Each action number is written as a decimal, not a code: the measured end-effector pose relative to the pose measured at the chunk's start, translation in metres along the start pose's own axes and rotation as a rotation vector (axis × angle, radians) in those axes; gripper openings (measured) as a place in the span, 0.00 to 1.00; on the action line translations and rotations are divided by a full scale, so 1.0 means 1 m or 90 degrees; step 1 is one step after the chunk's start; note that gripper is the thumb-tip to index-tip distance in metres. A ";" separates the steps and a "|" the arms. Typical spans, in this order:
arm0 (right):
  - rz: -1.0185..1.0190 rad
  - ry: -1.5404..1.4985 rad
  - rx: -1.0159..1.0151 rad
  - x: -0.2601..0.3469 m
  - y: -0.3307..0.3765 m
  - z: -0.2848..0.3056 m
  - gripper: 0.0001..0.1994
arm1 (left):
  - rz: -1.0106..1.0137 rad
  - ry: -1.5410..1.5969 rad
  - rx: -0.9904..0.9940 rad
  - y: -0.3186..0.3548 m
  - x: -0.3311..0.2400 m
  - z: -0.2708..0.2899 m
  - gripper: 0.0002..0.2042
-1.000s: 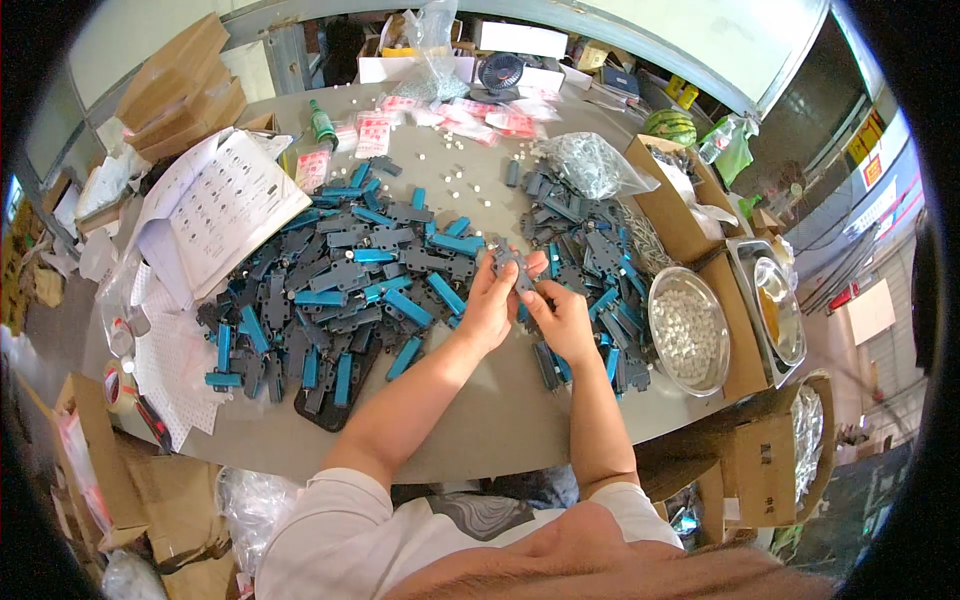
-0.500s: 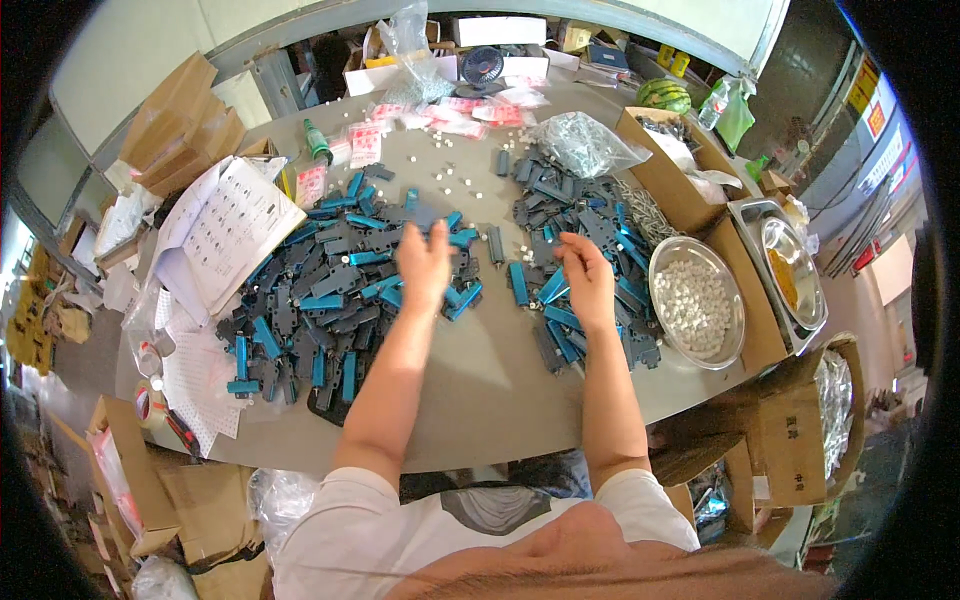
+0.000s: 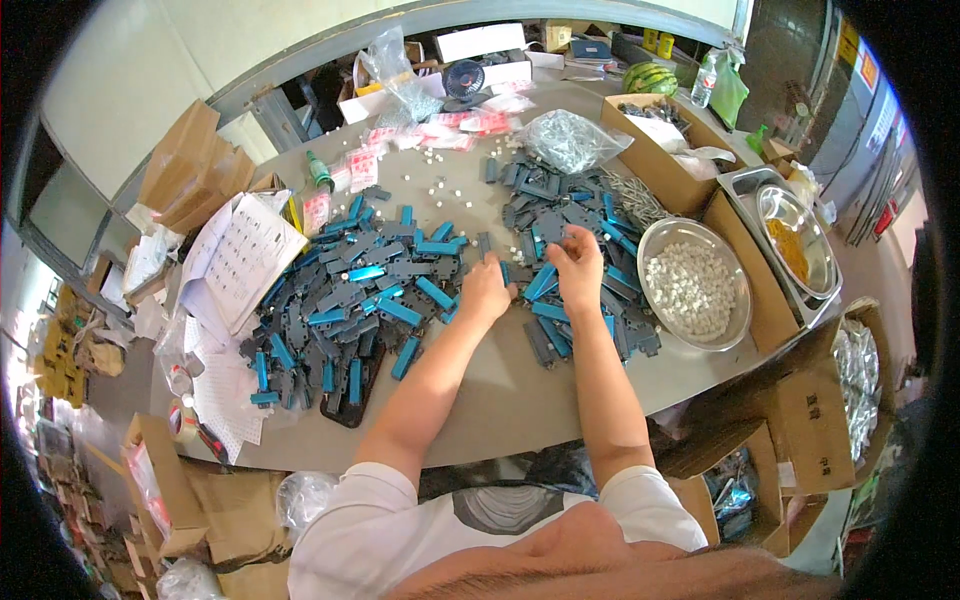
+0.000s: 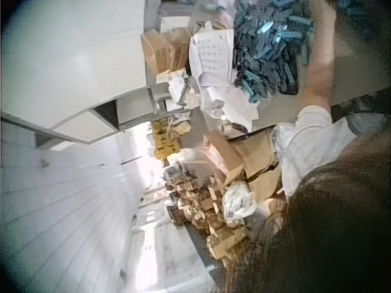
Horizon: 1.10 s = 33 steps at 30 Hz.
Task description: The person assembles small blue and grey plastic components by hand. They pick up a blue piece and a grey piece, fit them together, and place the assembled unit on the table. The process is repeated continuously with parts from piles on the table.
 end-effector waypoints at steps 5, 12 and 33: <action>-0.032 -0.039 0.222 0.008 0.004 -0.012 0.10 | 0.120 0.460 0.129 0.007 0.020 0.017 0.18; -0.042 -0.021 0.445 0.009 0.029 -0.043 0.11 | 0.276 1.001 0.190 0.044 0.034 0.010 0.14; 0.068 0.187 0.466 -0.003 0.035 -0.053 0.08 | 0.263 0.969 0.189 0.061 0.033 0.015 0.13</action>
Point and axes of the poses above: each hand's wrist, its own y-axis away from the middle knuckle, its own z-axis out of the back of the hand, x = y × z, the point moved 6 cm from there along -y, towards the middle knuckle, and after that the axes turned 6 degrees about y, right-handed, at the moved point
